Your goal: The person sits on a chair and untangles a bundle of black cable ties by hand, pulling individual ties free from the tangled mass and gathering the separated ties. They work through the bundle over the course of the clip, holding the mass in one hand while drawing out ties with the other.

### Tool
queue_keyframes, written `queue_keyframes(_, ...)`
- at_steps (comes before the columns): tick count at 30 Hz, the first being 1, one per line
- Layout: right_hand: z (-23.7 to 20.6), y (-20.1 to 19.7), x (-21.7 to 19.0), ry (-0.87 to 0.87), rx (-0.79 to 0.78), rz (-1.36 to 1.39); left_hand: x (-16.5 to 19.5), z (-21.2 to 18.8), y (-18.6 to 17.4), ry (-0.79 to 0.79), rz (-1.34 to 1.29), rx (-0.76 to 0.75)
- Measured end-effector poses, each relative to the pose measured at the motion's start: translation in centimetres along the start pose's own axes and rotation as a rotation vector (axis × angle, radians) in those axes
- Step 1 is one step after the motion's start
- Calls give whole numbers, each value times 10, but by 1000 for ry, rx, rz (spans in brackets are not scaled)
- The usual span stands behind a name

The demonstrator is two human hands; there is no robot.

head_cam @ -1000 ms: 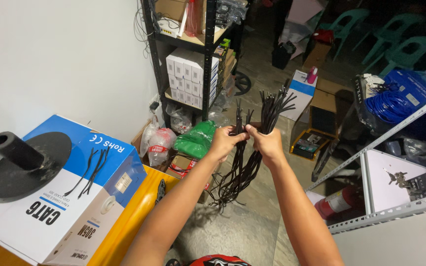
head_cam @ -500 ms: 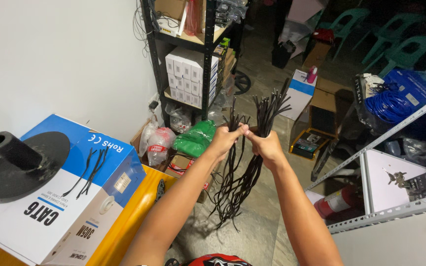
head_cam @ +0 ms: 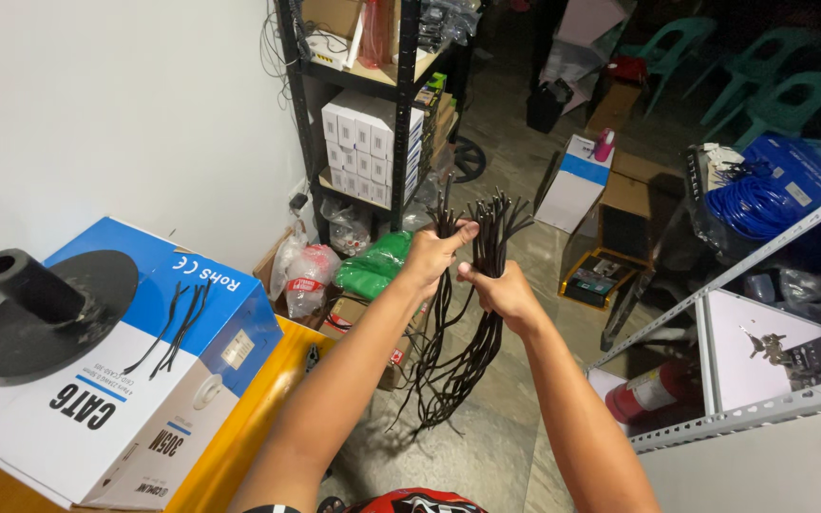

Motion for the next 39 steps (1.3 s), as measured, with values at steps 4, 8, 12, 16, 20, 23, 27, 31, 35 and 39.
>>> queue_keyframes(4,0,1,1,-7,7,-4,2,-3,-1,28,-8,-13)
queue_keyframes(8,5,-3,8,-22,-19,59,6,-9,9,58,-36,-264)
queue_keyframes(12,9,-4,15,-85,-126,32,12,-17,17,50,248,-289)
queue_keyframes(16,11,-4,22,-45,-119,53,26,-23,24,143,474,-154)
queue_keyframes(20,8,-7,23,-3,-192,38,24,-20,32,142,350,-264)
queue_keyframes(23,3,-11,21,-155,-245,-106,6,-14,30,79,311,-261)
queue_keyframes(27,2,-14,42,-99,-214,-49,-15,-2,27,51,121,-243)
queue_keyframes(31,9,-14,63,-123,-77,-7,-18,4,23,-67,-114,-272)
queue_keyframes(35,18,-9,78,-192,-95,103,-7,-6,21,-150,-29,-409)
queue_keyframes(39,23,-11,88,-198,-153,115,5,-24,22,-137,177,-579)
Point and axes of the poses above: each hand's wrist, its own z-axis towards the middle knuckle, its own y-axis out of the palm, x = y × z, the point moved 5 cm from there along z, towards the middle knuckle, and after that the axes turned 10 degrees about z, right-handed, at the moved point
